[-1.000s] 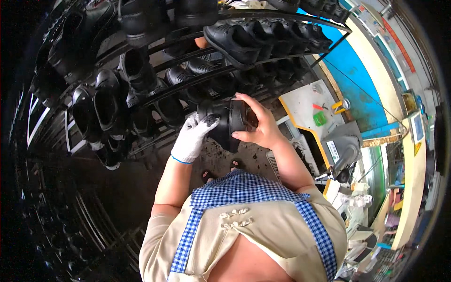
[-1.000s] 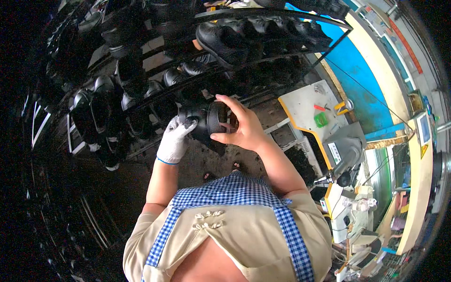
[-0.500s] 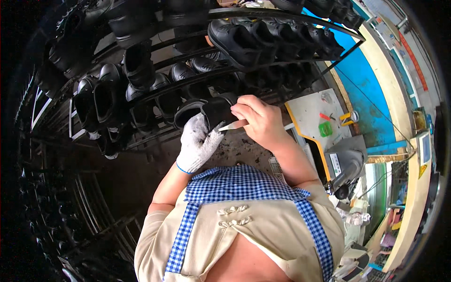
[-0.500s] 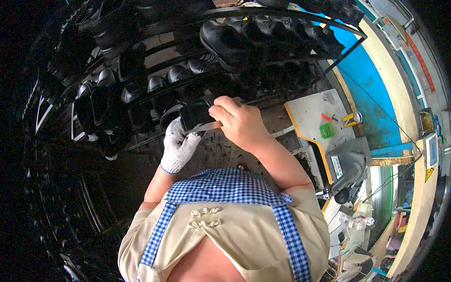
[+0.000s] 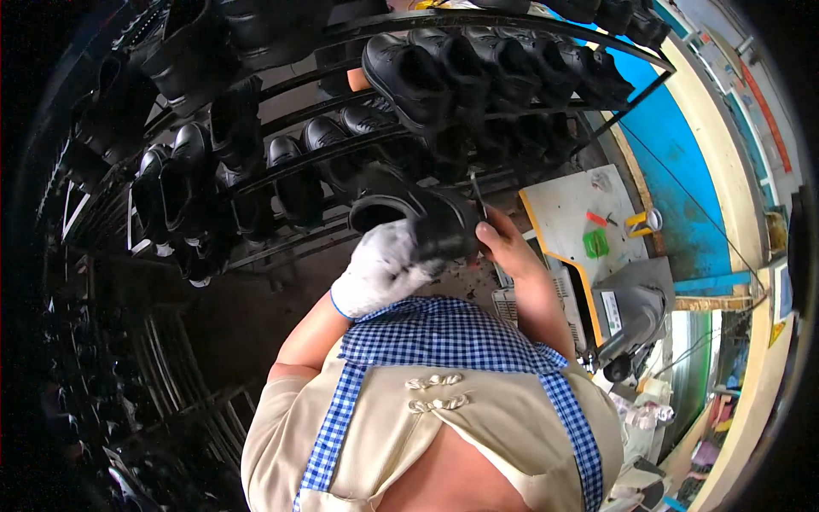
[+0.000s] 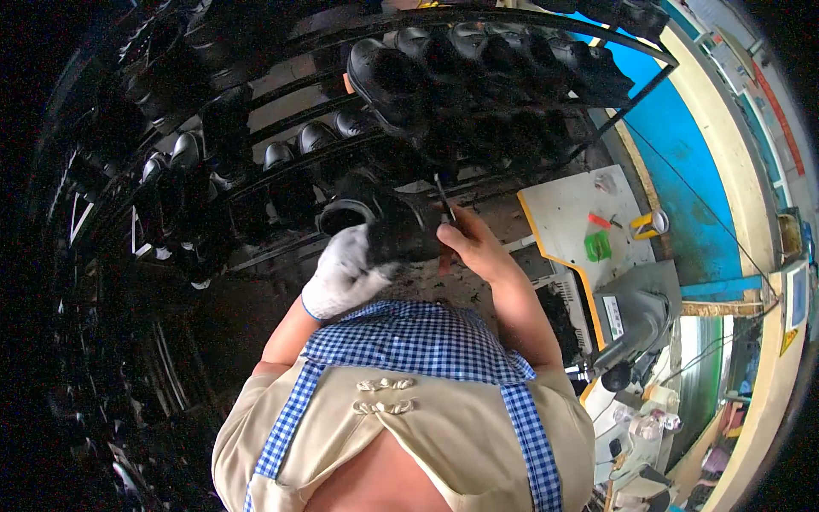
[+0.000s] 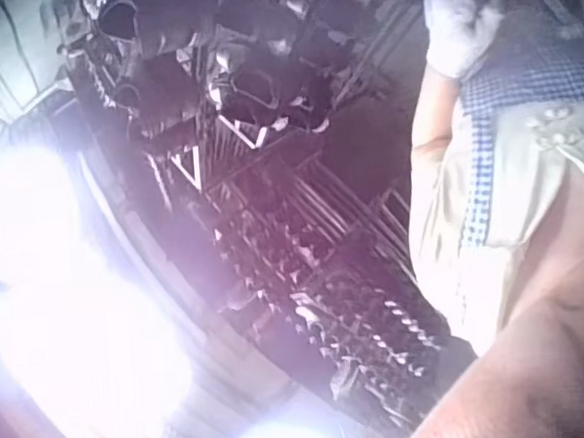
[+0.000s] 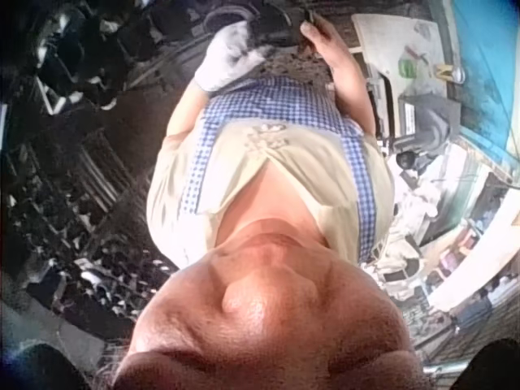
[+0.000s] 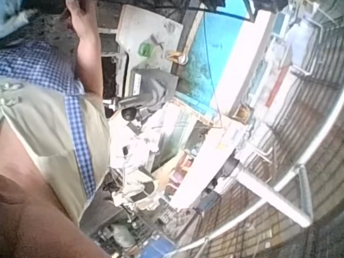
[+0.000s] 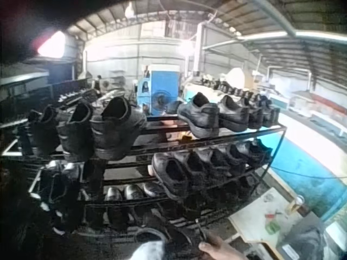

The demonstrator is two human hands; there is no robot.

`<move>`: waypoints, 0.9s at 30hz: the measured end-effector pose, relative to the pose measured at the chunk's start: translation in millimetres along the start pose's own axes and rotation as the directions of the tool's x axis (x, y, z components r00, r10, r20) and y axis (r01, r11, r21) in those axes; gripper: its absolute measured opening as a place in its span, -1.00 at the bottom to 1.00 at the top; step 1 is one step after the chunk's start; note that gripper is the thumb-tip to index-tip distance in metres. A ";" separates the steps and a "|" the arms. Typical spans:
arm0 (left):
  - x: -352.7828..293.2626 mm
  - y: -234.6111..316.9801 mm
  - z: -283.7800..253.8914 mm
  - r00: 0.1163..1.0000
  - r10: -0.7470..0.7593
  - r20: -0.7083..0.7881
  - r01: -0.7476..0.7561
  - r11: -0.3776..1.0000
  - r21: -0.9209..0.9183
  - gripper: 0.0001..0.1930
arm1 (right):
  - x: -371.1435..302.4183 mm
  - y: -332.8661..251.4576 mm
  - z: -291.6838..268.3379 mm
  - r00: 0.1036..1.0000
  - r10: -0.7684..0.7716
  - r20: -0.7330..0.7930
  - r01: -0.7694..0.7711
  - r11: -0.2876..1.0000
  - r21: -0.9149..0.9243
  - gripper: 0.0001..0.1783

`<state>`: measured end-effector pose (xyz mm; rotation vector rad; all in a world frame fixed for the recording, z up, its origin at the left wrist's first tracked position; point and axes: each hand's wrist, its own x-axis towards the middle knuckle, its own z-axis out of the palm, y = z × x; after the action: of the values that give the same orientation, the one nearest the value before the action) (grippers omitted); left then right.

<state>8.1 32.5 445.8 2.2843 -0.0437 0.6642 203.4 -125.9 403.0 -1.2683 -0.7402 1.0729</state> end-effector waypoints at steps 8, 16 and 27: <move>2.5 12.3 11.6 0.922 -0.105 0.371 0.010 0.969 0.248 -0.67 | 2.6 58.5 -7.4 0.921 0.310 0.237 -0.387 0.808 0.444 -0.44; -40.4 26.3 -49.7 0.946 -0.156 -0.285 0.027 0.911 -0.411 -0.55 | -0.1 75.2 -12.0 0.901 0.291 0.321 -0.420 0.409 0.810 -0.22; -39.2 -6.1 -30.3 0.563 -0.638 -0.525 0.026 0.649 -0.760 -0.36 | 2.0 97.7 6.0 0.861 0.376 0.343 -0.509 0.627 0.590 -0.42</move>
<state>-38.1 50.9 441.1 1.0683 0.5193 1.1196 177.4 -125.5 308.6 -0.7213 -0.1037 1.7014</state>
